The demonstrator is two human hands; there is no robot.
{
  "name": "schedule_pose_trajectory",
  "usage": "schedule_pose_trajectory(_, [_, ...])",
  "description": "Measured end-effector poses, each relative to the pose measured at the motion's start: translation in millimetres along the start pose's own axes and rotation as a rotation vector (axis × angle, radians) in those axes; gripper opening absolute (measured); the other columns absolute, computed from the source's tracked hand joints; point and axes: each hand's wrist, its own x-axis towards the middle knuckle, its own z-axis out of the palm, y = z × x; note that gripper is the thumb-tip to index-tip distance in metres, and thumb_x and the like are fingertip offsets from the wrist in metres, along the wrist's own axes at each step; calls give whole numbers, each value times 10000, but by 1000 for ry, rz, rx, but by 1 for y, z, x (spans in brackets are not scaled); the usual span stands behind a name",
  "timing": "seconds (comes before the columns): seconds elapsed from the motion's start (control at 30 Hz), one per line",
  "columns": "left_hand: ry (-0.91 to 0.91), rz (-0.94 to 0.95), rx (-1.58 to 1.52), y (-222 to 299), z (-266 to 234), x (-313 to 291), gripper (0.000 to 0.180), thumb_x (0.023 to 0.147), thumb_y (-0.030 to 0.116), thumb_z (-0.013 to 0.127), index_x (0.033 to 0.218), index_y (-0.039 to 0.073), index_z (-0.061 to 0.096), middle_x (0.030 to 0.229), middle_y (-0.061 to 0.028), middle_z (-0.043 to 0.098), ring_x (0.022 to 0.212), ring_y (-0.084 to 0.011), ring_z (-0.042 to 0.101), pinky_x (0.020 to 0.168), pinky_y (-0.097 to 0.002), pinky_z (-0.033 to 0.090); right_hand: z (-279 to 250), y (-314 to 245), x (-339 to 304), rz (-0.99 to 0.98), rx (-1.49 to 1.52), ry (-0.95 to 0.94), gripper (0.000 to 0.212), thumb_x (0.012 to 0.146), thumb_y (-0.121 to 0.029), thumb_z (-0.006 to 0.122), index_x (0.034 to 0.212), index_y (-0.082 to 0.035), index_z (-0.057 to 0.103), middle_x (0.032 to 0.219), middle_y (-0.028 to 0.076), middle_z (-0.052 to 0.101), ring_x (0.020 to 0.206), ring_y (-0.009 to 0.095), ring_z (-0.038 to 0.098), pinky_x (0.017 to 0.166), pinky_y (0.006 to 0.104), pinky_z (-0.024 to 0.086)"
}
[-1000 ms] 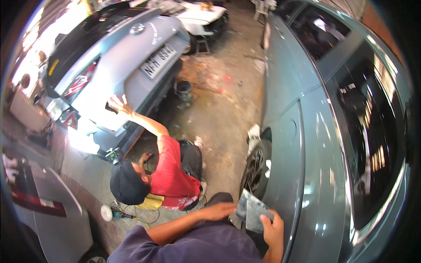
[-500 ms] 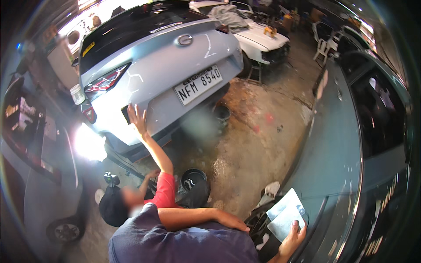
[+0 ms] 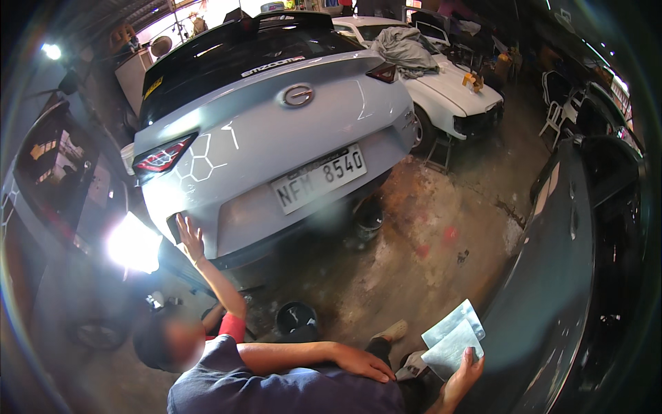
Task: The person wipes the inside of a car trunk lid with a dark cloth, then walks through a garage and wipes a small rectangular object with a white cloth. The person continues to wipe the object repeatedly while standing near a paint can.
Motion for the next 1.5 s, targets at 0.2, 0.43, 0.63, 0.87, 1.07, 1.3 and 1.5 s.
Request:
schedule_pose_trajectory(0.2, [143,-54,16,28,-119,100,635,1042,491,425,1425,-13,479,1469,-209,474,1381,-311,427,1143,-388,316,2,13,159,23,19,-3,265,990,-174,585,1171,20,582,1096,103,626,980,174,588,896,321,456])
schedule_pose_trajectory(0.43, [158,-285,-27,46,-225,181,663,1032,529,430,1404,-15,501,1406,-187,537,1310,-284,494,1102,-367,362,27,-13,315,28,177,-35,266,985,-115,560,1202,39,569,1089,94,631,983,177,595,893,315,470])
schedule_pose_trajectory(0.63, [109,-213,-229,23,-307,236,653,1049,503,414,1440,-17,464,1442,-166,507,1338,-245,457,1133,-354,317,46,3,408,103,206,-77,277,976,-116,550,1201,42,577,1086,98,642,965,177,605,878,316,476])
schedule_pose_trajectory(0.87, [71,-9,41,88,-446,285,656,1046,500,414,1479,7,420,1548,-185,380,1448,-300,332,1175,-370,266,98,37,533,171,194,-113,272,969,-120,555,1197,25,584,1088,101,646,960,185,619,869,321,490])
schedule_pose_trajectory(1.07, [-63,54,52,102,-584,363,650,1027,496,446,1448,1,458,1503,-218,435,1400,-338,403,1145,-404,313,154,26,659,86,43,-120,297,982,-116,535,1233,41,557,1098,100,622,972,182,601,873,322,492])
schedule_pose_trajectory(1.3, [12,-14,86,111,-694,409,612,1019,443,481,1384,-47,515,1410,-219,539,1330,-326,491,1101,-404,370,207,56,783,166,30,-127,312,983,-142,546,1246,27,555,1139,111,609,1000,191,589,900,331,488])
schedule_pose_trajectory(1.5, [250,38,-376,3,-785,467,508,1012,430,492,1217,-18,617,1235,-194,631,1200,-297,580,1024,-375,438,260,145,906,414,-71,-385,342,974,-159,558,1277,-1,546,1195,138,613,1044,231,610,901,358,506])
